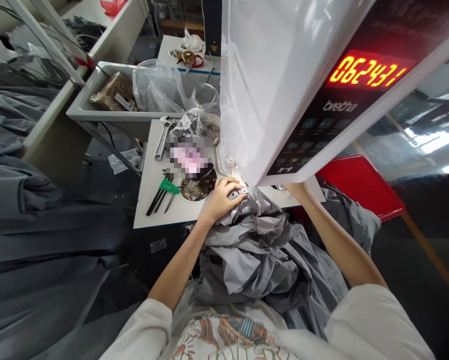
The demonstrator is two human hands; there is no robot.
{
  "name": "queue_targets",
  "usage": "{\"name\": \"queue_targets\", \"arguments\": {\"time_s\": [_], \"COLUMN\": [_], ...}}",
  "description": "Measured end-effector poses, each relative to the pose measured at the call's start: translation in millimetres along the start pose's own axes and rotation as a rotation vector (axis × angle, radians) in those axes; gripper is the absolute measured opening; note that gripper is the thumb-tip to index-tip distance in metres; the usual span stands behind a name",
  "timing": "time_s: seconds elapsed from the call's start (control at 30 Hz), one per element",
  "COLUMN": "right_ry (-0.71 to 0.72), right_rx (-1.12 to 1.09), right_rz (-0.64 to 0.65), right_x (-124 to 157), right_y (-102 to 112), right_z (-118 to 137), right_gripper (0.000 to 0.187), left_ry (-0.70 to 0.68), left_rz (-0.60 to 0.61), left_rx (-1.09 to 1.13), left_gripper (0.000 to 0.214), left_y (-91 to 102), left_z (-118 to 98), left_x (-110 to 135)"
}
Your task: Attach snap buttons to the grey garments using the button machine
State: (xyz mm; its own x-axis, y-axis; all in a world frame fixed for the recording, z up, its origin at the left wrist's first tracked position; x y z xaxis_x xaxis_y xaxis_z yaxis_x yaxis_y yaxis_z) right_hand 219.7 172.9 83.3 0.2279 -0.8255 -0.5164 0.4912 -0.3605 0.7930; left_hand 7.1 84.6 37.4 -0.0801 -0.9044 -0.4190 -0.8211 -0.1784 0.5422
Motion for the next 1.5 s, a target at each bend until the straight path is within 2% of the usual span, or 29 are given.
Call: {"name": "queue_targets", "arguments": {"time_s": [0.17, 0.27, 0.33, 0.43, 0.63, 0.8, 0.97, 1.13, 1.27, 1.5], "right_ry": [0.139, 0.302, 0.406, 0.497, 0.588, 0.53, 0.426, 0.39, 0.202, -0.091], "right_rx": [0.077, 0.111, 0.147, 0.205, 0.292, 0.278, 0.15, 0.103, -0.048, -0.451], "right_rz": [-0.032, 0.007, 0.016, 0.005, -0.034, 0.034, 0.134, 0.121, 0.044, 0.188], "right_x": [31.7, 51.7, 59.8, 63.3, 65.6, 67.0, 65.9, 66.1, 59.0, 55.9], "right_y": [14.3, 7.6, 2.2, -2.1, 1.3, -0.9, -4.8, -4.1, -2.7, -28.6], "right_z": [58.6, 98.6, 116.2, 127.5, 133.5, 125.9, 119.5, 117.5, 104.7, 91.3], "right_gripper": [0.016, 0.021, 0.021, 0.02, 0.021, 0.022, 0.024, 0.023, 0.024, 0.023], "left_ry": [0.007, 0.014, 0.012, 0.001, -0.006, -0.014, -0.018, -0.012, -0.032, -0.029], "left_rz": [0.015, 0.014, 0.013, 0.011, 0.003, 0.004, -0.001, 0.003, -0.001, 0.015], "left_rx": [0.012, 0.021, 0.025, 0.022, 0.019, 0.027, 0.022, 0.013, 0.017, 0.0], "left_gripper": [0.022, 0.022, 0.021, 0.018, 0.017, 0.019, 0.019, 0.019, 0.019, 0.017], "left_y": [0.4, 0.8, 0.7, 0.4, 1.6, 1.2, 0.6, 1.7, 2.4, 1.5], "left_z": [-0.5, -0.6, -0.7, -1.1, -2.0, -2.5, -1.1, -2.5, -4.8, -4.0], "left_x": [-0.2, -0.2, -0.2, -0.4, -1.1, -0.6, 0.0, -0.2, -0.2, -1.4]}}
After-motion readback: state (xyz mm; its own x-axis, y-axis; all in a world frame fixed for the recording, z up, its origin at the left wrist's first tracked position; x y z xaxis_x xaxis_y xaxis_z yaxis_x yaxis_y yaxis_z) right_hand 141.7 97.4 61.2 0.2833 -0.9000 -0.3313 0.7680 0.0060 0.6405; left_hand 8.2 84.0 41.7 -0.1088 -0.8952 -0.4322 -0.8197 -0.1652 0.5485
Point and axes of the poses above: each hand's wrist, its own x-axis away from the middle knuckle, its own y-axis out of the back of the hand, z = x × y, the point moved 8 cm from there along -x, towards the middle knuckle, and after that the axes turned 5 degrees about -z, right-handed, at the moved point
